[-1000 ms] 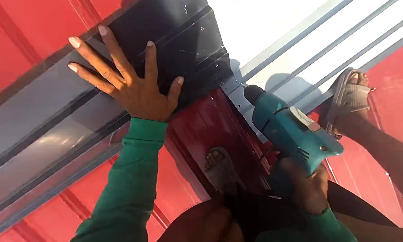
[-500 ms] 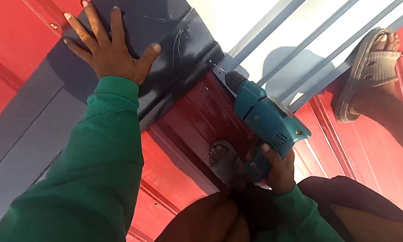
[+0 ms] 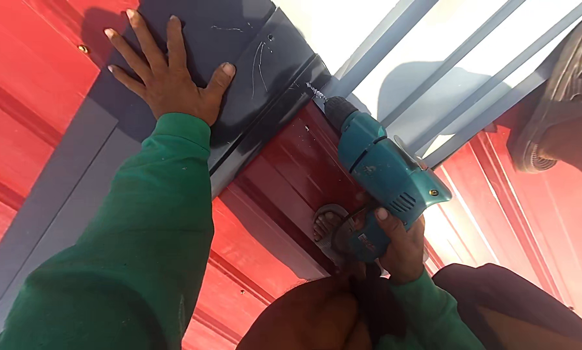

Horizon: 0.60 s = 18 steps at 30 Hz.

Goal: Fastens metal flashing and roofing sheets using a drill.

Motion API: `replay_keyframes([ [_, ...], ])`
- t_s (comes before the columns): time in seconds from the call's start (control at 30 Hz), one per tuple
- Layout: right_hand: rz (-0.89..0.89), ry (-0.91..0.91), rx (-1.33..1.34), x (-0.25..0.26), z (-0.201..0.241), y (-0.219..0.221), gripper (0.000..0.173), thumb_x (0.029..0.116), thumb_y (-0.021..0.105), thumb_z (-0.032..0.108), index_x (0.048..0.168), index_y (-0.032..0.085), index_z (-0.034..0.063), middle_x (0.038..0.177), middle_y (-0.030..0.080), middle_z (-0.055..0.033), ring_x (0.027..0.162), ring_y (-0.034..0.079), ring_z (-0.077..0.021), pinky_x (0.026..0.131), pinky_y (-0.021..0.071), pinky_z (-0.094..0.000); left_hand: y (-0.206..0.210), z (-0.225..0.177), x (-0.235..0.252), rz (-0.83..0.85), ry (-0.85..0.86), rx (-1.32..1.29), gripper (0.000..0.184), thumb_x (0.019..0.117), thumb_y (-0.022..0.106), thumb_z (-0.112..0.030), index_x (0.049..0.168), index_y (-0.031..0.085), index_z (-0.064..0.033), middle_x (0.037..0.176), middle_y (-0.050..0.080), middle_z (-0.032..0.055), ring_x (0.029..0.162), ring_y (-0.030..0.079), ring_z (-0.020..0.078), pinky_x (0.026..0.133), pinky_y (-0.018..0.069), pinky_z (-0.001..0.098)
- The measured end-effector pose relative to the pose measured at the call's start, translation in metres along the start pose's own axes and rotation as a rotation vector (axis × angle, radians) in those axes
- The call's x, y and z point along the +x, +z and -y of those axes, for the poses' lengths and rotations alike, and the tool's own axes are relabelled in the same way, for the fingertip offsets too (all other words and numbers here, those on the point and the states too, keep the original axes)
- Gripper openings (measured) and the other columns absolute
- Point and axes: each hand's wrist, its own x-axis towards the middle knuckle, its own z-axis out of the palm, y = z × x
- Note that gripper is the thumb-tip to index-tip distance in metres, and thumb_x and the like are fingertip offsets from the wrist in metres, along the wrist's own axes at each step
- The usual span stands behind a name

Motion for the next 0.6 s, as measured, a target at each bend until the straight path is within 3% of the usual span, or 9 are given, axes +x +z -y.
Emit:
replay_keyframes([
  [0.6, 0.000, -0.017, -0.008, 0.0012, -0.0064, -0.0043, 0.054, 0.0927, 0.076, 0.033, 0.123, 0.053, -0.0054, 0.098, 0.071, -0.0224, 0.070, 0.072, -0.0285, 0.066, 0.0644, -0.0440, -0.0011, -0.0003, 0.0001, 0.015, -0.014, -0.010, 0.107, 0.0748, 0.027, -0.101, 0.163, 0.025, -0.0406, 0.174, 0.009, 0.0103, 0.158, 0.002, 0.0461, 0.112, 0.0019, 0.0824],
])
